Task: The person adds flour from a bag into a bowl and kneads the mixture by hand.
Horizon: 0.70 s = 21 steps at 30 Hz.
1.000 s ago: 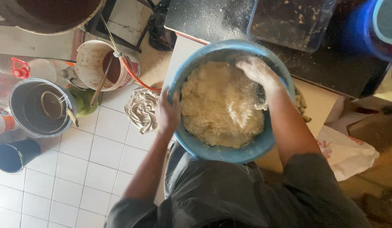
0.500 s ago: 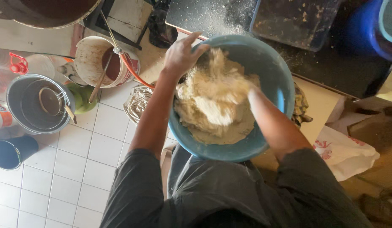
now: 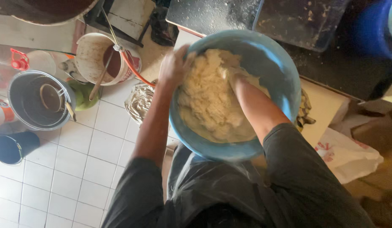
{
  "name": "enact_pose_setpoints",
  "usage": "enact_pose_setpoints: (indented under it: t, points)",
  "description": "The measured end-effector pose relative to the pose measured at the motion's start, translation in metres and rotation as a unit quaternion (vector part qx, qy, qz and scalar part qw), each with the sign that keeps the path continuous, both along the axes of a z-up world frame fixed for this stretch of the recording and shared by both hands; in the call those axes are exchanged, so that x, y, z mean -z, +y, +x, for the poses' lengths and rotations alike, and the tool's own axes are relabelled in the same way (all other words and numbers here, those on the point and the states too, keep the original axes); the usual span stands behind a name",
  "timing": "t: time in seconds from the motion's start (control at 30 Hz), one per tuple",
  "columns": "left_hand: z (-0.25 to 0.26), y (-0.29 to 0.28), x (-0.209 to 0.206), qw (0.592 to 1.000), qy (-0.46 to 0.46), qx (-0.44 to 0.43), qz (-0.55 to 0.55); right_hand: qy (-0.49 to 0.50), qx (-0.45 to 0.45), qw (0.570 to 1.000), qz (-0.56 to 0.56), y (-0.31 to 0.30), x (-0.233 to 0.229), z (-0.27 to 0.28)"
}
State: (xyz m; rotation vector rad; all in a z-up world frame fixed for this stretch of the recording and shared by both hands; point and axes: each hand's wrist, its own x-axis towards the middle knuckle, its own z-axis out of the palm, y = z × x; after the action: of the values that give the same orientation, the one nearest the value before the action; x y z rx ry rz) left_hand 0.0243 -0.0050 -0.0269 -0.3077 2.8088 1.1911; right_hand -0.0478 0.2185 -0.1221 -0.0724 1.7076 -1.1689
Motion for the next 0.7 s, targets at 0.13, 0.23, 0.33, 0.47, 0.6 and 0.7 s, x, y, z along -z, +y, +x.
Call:
enact_pose_setpoints:
  t: [0.13,0.23,0.33,0.47,0.6,0.7]
  points:
    - [-0.045,0.012,-0.008,0.996,0.005,0.085,0.03,-0.046,-0.043,0.997,-0.038,0.033,-0.02,0.021]
    - [-0.007,-0.002,-0.021,0.999,-0.05,0.019,-0.009,-0.086,-0.096,0.99,-0.048,0.09,-0.039,0.045]
    - [0.09,0.0,-0.038,0.995,0.028,-0.092,-0.029,-0.064,-0.003,0.998,-0.001,0.139,-0.032,0.035]
    - [0.14,0.023,-0.053,0.973,-0.016,-0.224,0.057,-0.022,0.081,0.995,0.057,0.105,0.02,0.003]
    - [0.09,0.008,-0.04,0.986,-0.059,-0.148,0.047,-0.041,0.056,0.997,0.026,0.045,0.046,0.003]
    - [0.025,0.002,-0.025,0.997,-0.007,-0.056,0.059,-0.048,0.045,0.998,-0.01,0.02,0.036,0.0]
